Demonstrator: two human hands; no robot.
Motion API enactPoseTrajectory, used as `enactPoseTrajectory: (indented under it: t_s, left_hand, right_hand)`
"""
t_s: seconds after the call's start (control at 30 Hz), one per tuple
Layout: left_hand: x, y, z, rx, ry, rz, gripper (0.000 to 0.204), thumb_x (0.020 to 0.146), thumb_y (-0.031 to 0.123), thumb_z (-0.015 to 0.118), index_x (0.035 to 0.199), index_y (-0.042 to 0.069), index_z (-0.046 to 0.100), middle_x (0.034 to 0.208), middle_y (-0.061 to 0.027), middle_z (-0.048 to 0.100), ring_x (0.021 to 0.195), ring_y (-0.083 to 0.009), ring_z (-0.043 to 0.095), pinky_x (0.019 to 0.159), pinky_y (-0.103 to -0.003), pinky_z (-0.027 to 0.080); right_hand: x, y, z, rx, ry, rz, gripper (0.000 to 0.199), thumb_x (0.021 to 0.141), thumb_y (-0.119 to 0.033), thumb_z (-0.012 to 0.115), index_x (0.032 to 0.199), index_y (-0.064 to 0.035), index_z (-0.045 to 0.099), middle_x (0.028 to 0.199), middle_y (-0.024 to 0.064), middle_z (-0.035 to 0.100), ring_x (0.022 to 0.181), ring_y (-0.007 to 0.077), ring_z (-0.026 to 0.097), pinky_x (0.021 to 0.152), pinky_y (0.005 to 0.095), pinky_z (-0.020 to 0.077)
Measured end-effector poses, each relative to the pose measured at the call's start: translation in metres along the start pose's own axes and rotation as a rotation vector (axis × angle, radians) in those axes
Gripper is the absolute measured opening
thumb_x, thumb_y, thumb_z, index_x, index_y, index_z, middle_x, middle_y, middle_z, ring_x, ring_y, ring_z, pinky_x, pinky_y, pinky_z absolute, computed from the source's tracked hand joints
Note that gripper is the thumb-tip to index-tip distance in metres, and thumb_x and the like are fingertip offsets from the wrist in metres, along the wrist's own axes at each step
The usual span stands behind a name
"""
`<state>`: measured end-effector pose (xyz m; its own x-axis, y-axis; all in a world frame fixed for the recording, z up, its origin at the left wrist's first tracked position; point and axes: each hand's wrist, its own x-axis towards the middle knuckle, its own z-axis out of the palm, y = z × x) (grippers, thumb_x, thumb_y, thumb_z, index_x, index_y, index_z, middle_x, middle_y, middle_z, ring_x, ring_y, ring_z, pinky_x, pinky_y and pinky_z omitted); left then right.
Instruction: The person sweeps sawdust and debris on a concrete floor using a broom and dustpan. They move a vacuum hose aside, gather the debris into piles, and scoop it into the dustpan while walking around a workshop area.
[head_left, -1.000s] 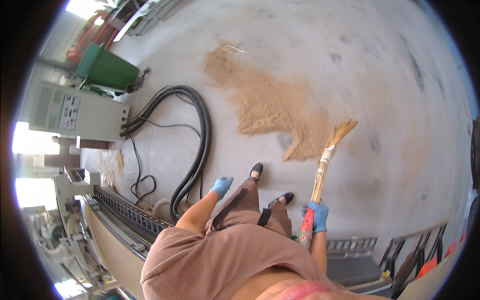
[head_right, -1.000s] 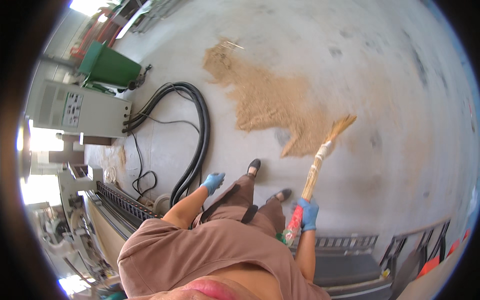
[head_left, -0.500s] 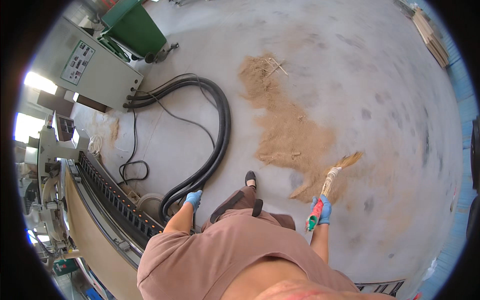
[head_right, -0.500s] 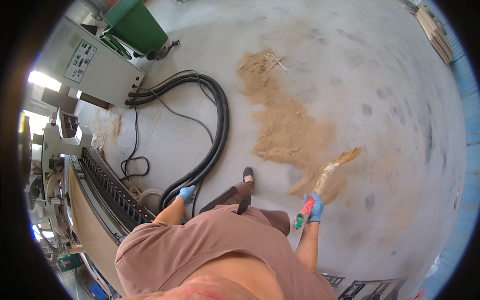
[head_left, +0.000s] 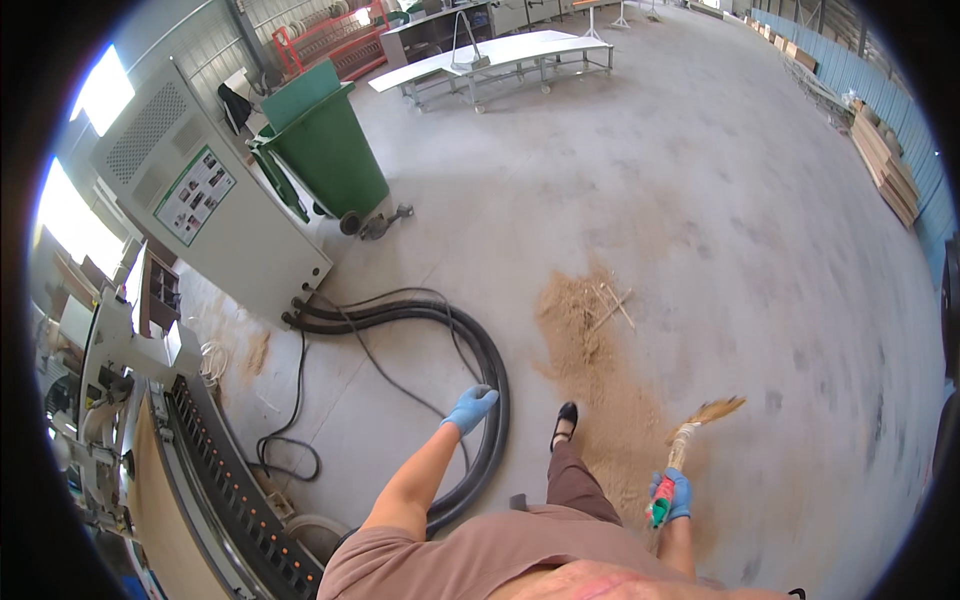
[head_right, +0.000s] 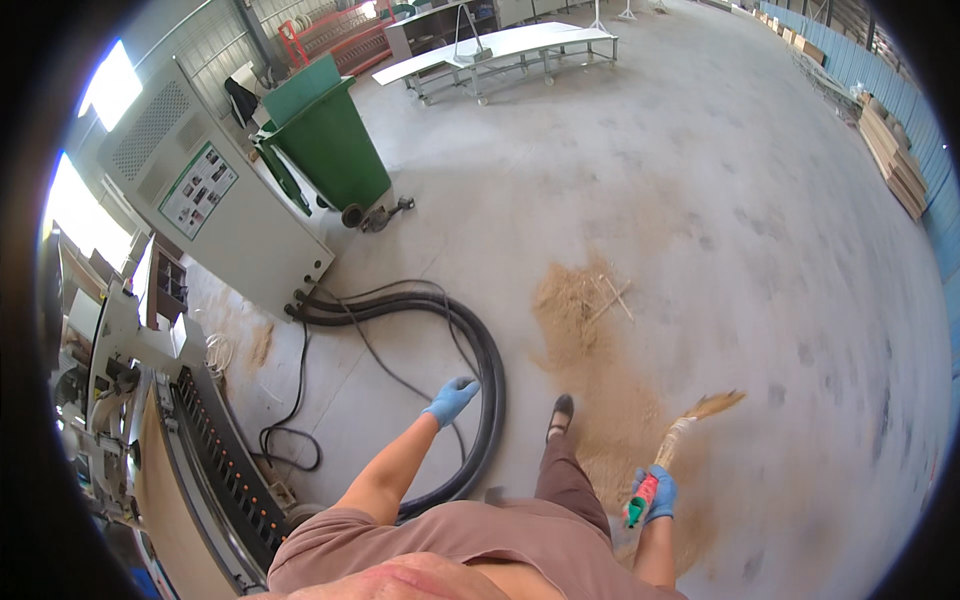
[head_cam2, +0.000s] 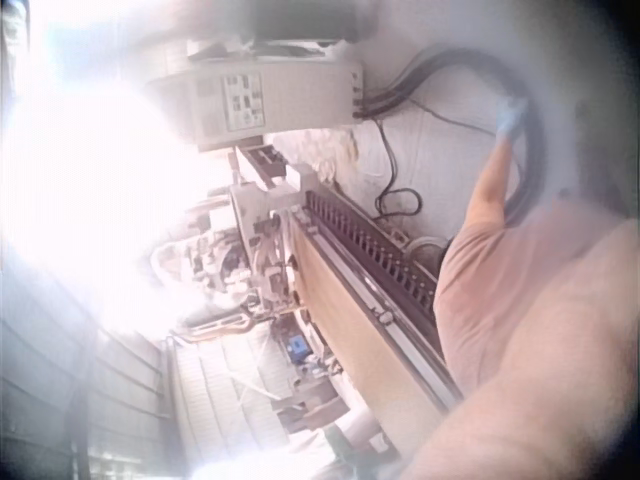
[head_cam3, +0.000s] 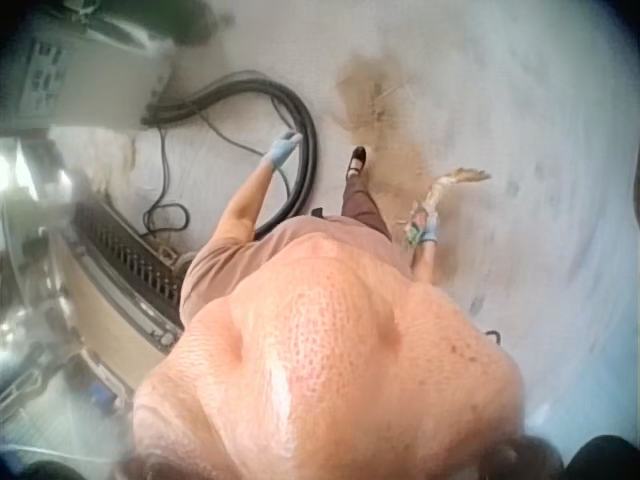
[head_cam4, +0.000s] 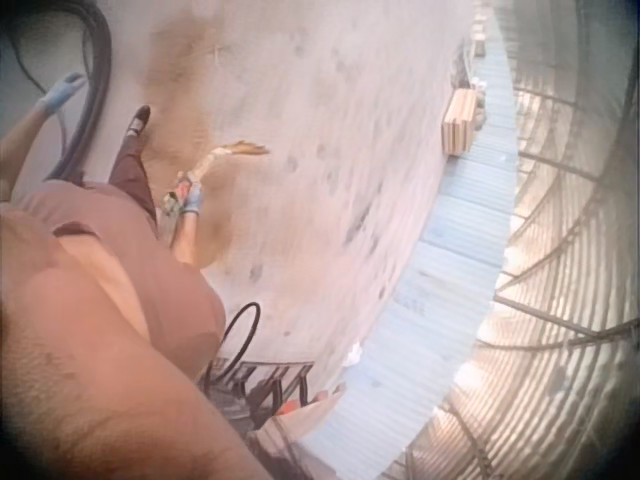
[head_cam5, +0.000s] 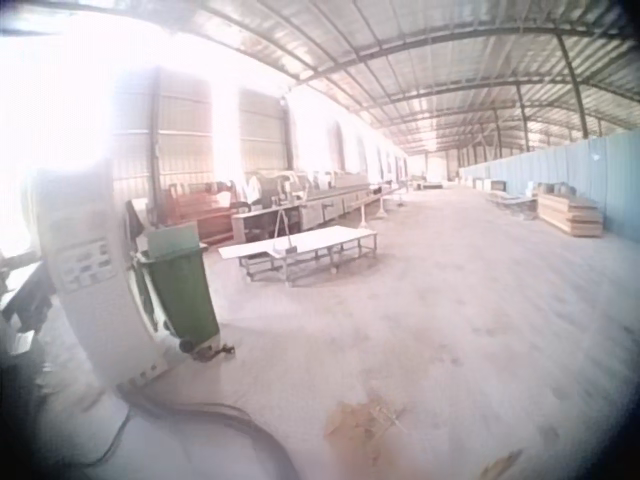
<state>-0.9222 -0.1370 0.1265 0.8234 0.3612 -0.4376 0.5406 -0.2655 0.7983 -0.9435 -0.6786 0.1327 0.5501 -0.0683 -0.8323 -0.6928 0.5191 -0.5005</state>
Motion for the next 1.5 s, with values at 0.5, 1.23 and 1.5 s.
enactPoseTrajectory:
  t_s: [0.5,1.23,1.5]
  left_hand:
    - [0.124,-0.066,-0.146,-0.623,0.500,-1.238,0.029,0.089,0.043,0.055,0.079,0.017,0.048,0.062,-0.0064,0.043,0.049,-0.0227,0.036,0.047,-0.041,0.029]
    - [1.013,0.345,-0.442,-0.197,0.461,-0.074,0.041,0.090,0.034,0.063,0.108,-0.003,0.066,0.101,-0.0159,0.070,0.095,-0.0215,0.063,0.086,-0.035,0.049]
    - [0.937,0.198,-0.462,-0.686,0.789,-1.168,0.044,0.090,0.042,0.061,0.113,0.005,0.066,0.098,-0.0140,0.068,0.081,-0.0298,0.060,0.068,-0.048,0.049]
  right_hand:
    - [0.260,-0.238,0.509,-0.269,-0.208,0.084,0.032,0.087,-0.025,0.061,0.109,-0.0032,0.054,0.094,0.0194,0.070,0.068,0.0290,0.068,0.060,0.0404,0.0585]
    - [0.571,-0.445,1.227,-0.637,-0.371,0.071,0.033,0.084,-0.018,0.064,0.105,0.0065,0.057,0.093,0.0237,0.067,0.071,0.0328,0.068,0.058,0.0432,0.0564]
    - [0.643,-0.497,1.570,-0.866,-0.577,0.247,0.041,0.085,-0.017,0.064,0.114,0.0090,0.052,0.095,0.0247,0.067,0.078,0.0324,0.069,0.062,0.0408,0.0566]
